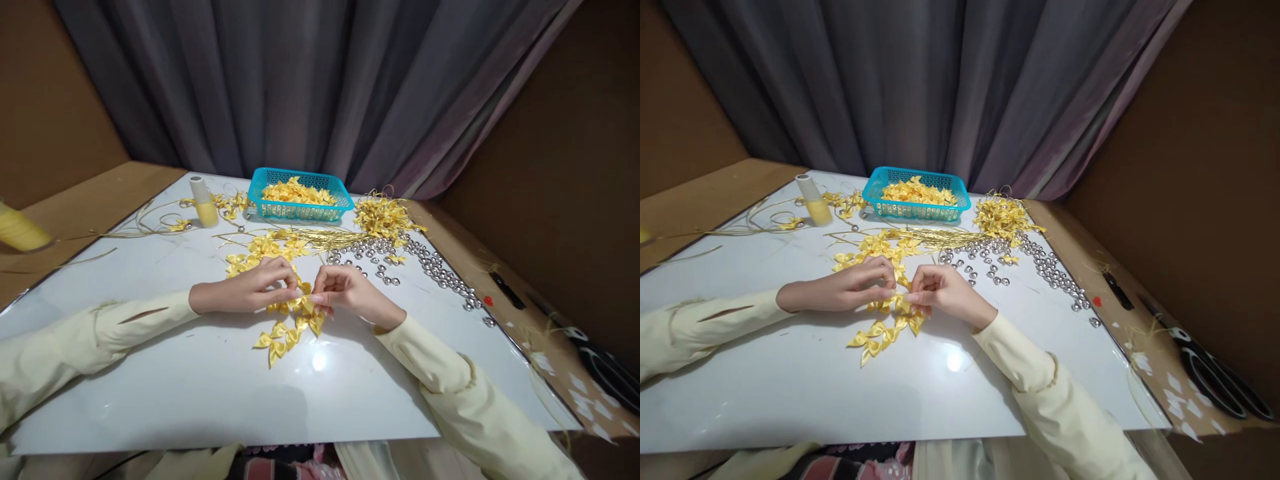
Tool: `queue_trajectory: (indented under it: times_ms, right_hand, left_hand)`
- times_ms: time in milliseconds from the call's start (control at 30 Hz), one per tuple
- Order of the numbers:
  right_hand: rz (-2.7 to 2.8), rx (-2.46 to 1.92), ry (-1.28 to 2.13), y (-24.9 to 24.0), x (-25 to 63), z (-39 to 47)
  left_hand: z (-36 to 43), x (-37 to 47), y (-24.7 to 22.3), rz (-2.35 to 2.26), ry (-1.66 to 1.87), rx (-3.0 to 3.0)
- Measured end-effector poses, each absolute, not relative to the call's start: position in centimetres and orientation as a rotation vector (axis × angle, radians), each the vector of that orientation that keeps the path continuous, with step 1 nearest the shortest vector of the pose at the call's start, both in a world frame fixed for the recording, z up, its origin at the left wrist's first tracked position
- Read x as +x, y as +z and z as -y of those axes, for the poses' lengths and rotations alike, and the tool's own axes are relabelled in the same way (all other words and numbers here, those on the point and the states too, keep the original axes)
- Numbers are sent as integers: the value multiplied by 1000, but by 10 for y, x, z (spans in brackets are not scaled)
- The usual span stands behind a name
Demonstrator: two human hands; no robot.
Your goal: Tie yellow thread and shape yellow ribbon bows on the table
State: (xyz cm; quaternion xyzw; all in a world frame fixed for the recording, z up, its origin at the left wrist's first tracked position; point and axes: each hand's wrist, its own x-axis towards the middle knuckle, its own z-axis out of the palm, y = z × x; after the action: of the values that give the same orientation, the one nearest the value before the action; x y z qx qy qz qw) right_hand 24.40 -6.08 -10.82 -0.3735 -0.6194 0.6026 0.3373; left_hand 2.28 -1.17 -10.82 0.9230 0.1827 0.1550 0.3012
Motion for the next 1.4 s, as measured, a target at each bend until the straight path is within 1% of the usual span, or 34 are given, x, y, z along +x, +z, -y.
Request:
queue_trajectory:
  times_ms: [167,500,867,967,1100,1233,1400]
  right_hand:
    - [1564,-974,1629,-107,242,62]
    - [1539,-1020,1642,-106,242,63]
    - [1524,-1166,1358,-106,254,54]
    - [1472,-1200,1297,-108,255,52]
    - [1346,-1255,1241,-112,255,49]
    - [1237,-1268,1271,-119,255,46]
    - [1211,-1279,1284,-122,253,46]
  left_hand:
    - [11,22,-107,-422,457,2528]
    - [12,22,-104,-365,503,2546]
    - [0,24,-109,-564,330,2475]
    - [-2,23,-104,-628,347,2405]
    - [-9,18,-95,-845,444,2290]
    - [-23,11,-99,-889,482,2449]
    - [-32,8,-116,-824,386,2745]
